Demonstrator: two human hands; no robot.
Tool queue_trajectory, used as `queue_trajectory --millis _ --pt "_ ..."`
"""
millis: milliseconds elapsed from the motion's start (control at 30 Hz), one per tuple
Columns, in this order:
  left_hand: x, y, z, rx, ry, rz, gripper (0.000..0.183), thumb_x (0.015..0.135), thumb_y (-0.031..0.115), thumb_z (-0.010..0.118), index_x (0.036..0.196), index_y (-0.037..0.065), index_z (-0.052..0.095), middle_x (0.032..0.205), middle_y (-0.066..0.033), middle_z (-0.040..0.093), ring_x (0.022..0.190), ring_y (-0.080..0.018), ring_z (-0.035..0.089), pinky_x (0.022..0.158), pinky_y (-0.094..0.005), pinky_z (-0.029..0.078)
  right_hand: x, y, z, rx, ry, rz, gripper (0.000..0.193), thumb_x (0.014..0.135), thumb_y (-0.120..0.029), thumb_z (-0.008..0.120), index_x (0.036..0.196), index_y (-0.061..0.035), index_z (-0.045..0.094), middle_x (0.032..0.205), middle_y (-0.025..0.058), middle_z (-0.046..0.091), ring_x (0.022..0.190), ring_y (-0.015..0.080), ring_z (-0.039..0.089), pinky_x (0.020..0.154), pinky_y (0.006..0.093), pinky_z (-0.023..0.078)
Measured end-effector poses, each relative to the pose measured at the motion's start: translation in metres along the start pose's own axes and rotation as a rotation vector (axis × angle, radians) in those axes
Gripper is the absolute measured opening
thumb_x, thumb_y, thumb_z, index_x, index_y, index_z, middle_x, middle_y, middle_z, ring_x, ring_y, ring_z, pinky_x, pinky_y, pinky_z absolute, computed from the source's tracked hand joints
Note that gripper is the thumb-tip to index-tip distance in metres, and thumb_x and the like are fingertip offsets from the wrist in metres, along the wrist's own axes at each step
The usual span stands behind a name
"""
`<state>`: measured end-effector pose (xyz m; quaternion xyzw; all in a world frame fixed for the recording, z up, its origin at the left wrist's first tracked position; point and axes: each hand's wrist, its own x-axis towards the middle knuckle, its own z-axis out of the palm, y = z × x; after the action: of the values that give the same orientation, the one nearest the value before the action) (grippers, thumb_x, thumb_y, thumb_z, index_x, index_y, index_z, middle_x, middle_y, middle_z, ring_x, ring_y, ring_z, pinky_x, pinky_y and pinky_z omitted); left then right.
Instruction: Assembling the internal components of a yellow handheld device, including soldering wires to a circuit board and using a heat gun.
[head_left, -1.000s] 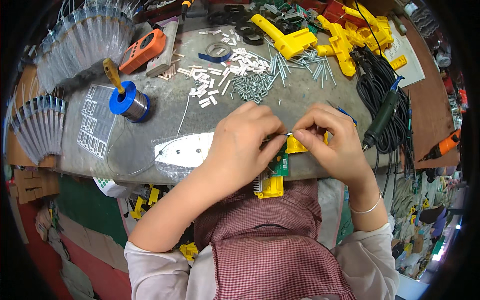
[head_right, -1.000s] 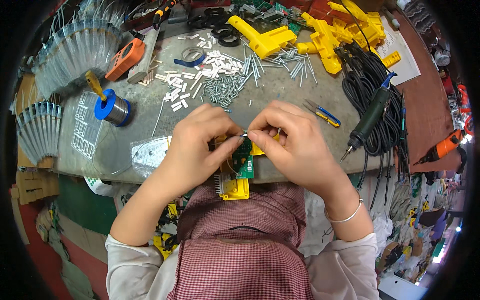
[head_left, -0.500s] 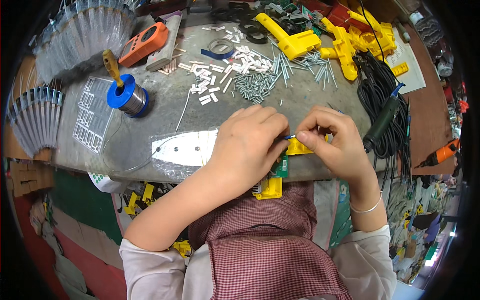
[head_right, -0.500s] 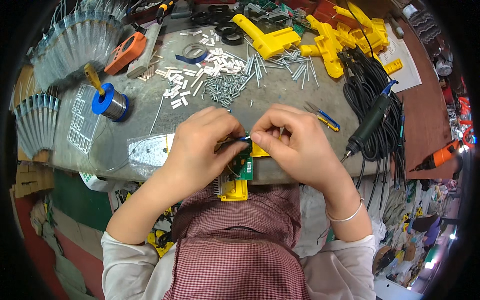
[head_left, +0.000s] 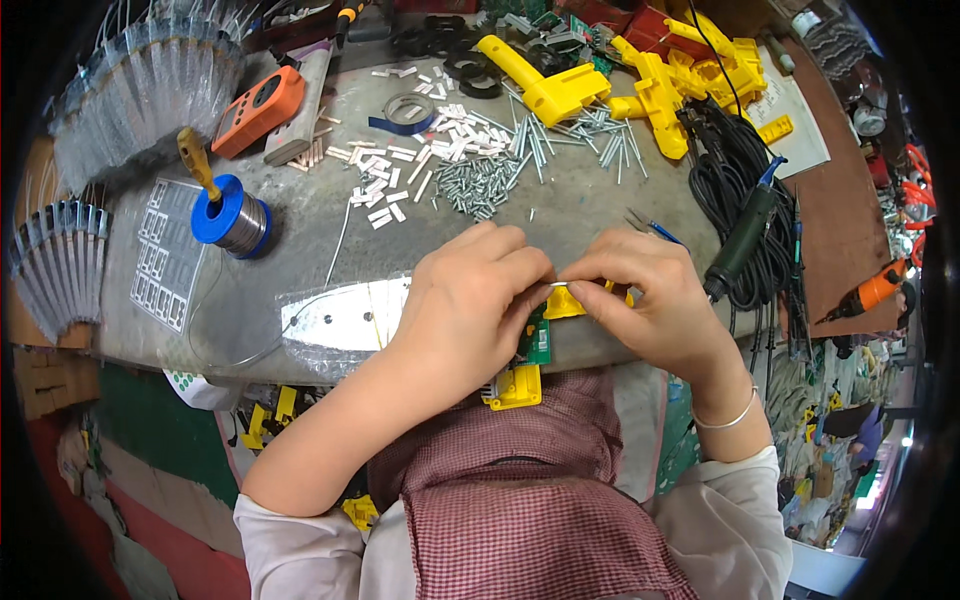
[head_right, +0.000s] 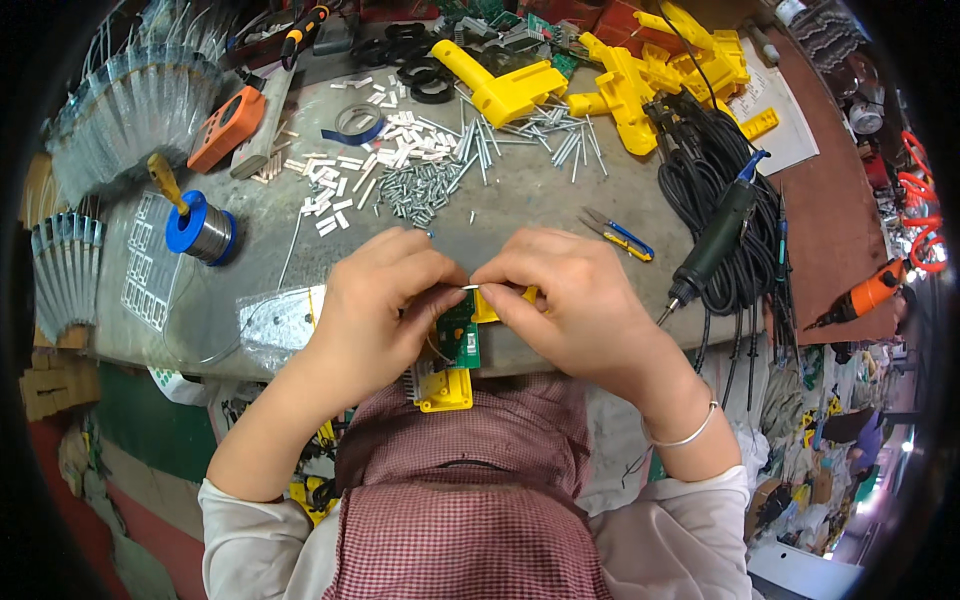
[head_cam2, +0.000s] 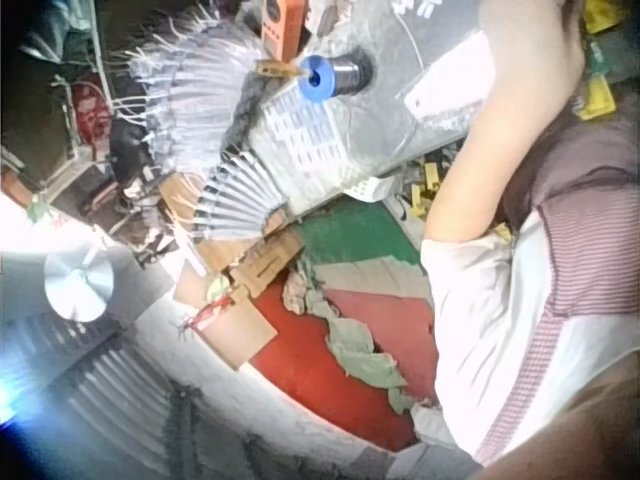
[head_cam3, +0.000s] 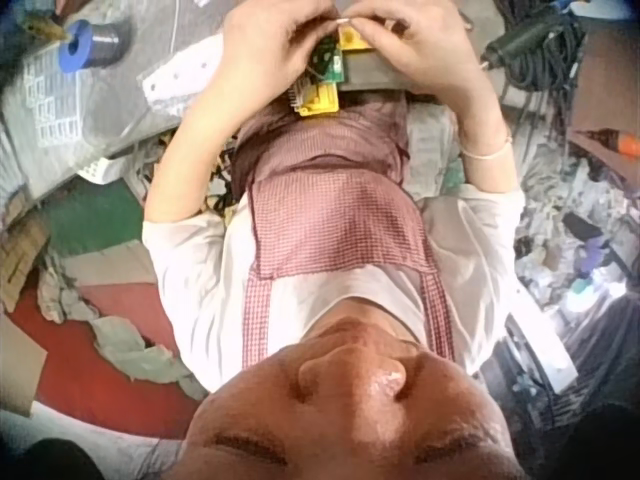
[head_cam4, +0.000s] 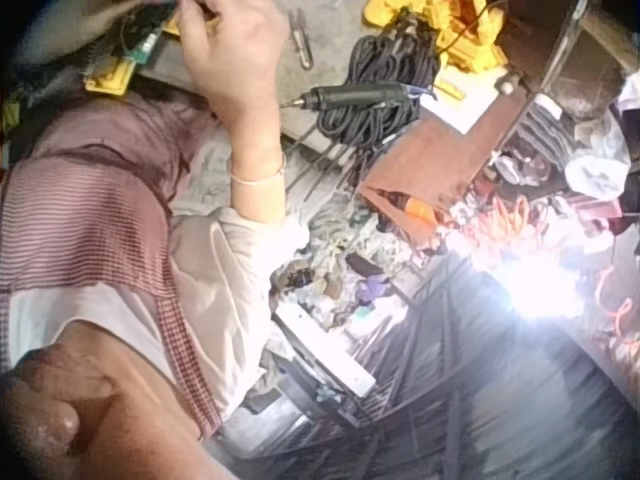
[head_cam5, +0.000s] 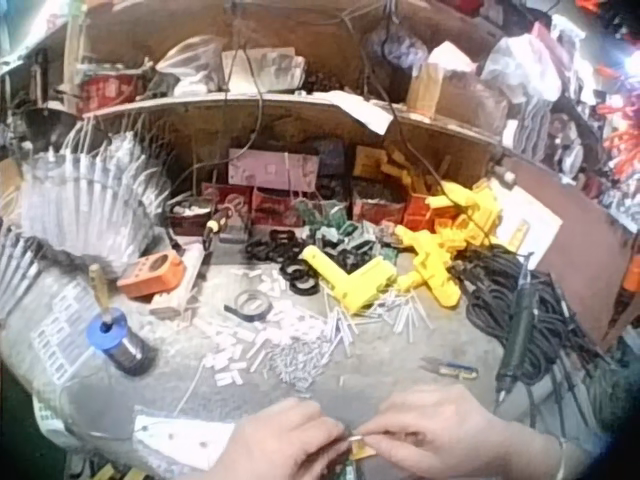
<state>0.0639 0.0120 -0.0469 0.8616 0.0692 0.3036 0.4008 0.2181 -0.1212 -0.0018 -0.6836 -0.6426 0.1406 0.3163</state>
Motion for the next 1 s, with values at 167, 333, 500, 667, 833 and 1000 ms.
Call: queue_trajectory --millis 167,333,500,667,833,1000 --pt "0.002 0.001 0.005 0.208 0.052 0.129 0.016 0.071 0.000 0.072 0.082 0.004 0.061 0.075 -0.0091 0.054 0.070 -0.0304 0.054 0.061 -0.0397 0.045 0.006 -0.003 0.005 -0.207 0.015 -0.097 0.007 0.078 -0.005 0.069 0.083 -0.0027 0.064 0.077 0.0106 0.060 0.073 0.0296 0.061 0.065 0.0392 0.049" --pt "0.005 -0.001 0.007 0.161 0.077 0.212 0.022 0.061 -0.005 0.069 0.078 0.003 0.058 0.075 -0.0094 0.051 0.070 -0.0296 0.054 0.060 -0.0394 0.045 0.012 0.006 0.017 -0.323 0.107 -0.252 0.014 0.064 -0.002 0.067 0.071 -0.0040 0.054 0.072 0.0089 0.051 0.066 0.0286 0.055 0.056 0.0398 0.047" --pt "0.009 -0.005 0.007 0.124 0.064 0.179 0.023 0.058 -0.007 0.068 0.074 0.003 0.054 0.074 -0.0095 0.050 0.069 -0.0301 0.053 0.060 -0.0396 0.044 0.026 0.006 0.012 -0.427 0.042 -0.292 0.016 0.062 -0.004 0.066 0.070 -0.0058 0.053 0.071 0.0068 0.049 0.066 0.0265 0.055 0.052 0.0390 0.046" --pt "0.011 -0.009 0.007 0.102 0.099 0.162 0.024 0.058 -0.007 0.067 0.077 0.003 0.056 0.075 -0.0095 0.050 0.071 -0.0296 0.053 0.062 -0.0399 0.046 0.038 0.002 -0.007 -0.522 -0.064 -0.275 0.015 0.063 -0.009 0.066 0.069 -0.0074 0.052 0.071 0.0065 0.050 0.068 0.0259 0.056 0.053 0.0395 0.047" --pt "0.004 0.002 -0.013 0.122 -0.041 -0.029 0.028 0.067 0.003 0.076 0.092 0.003 0.063 0.084 -0.0098 0.059 0.081 -0.0304 0.059 0.068 -0.0384 0.049 0.056 0.037 -0.053 -0.655 -0.231 0.110 0.009 0.077 -0.012 0.066 0.078 -0.0032 0.067 0.079 0.0137 0.065 0.073 0.0344 0.064 0.066 0.0436 0.050" --pt "-0.001 -0.018 -0.078 0.403 0.027 -0.203 0.027 0.072 0.008 0.078 0.095 0.002 0.064 0.083 -0.0117 0.063 0.081 -0.0301 0.064 0.073 -0.0408 0.050 0.098 0.081 -0.048 -0.780 -0.130 0.109 0.015 0.080 -0.015 0.068 0.089 -0.0028 0.068 0.083 0.0155 0.067 0.079 0.0350 0.065 0.071 0.0444 0.050"
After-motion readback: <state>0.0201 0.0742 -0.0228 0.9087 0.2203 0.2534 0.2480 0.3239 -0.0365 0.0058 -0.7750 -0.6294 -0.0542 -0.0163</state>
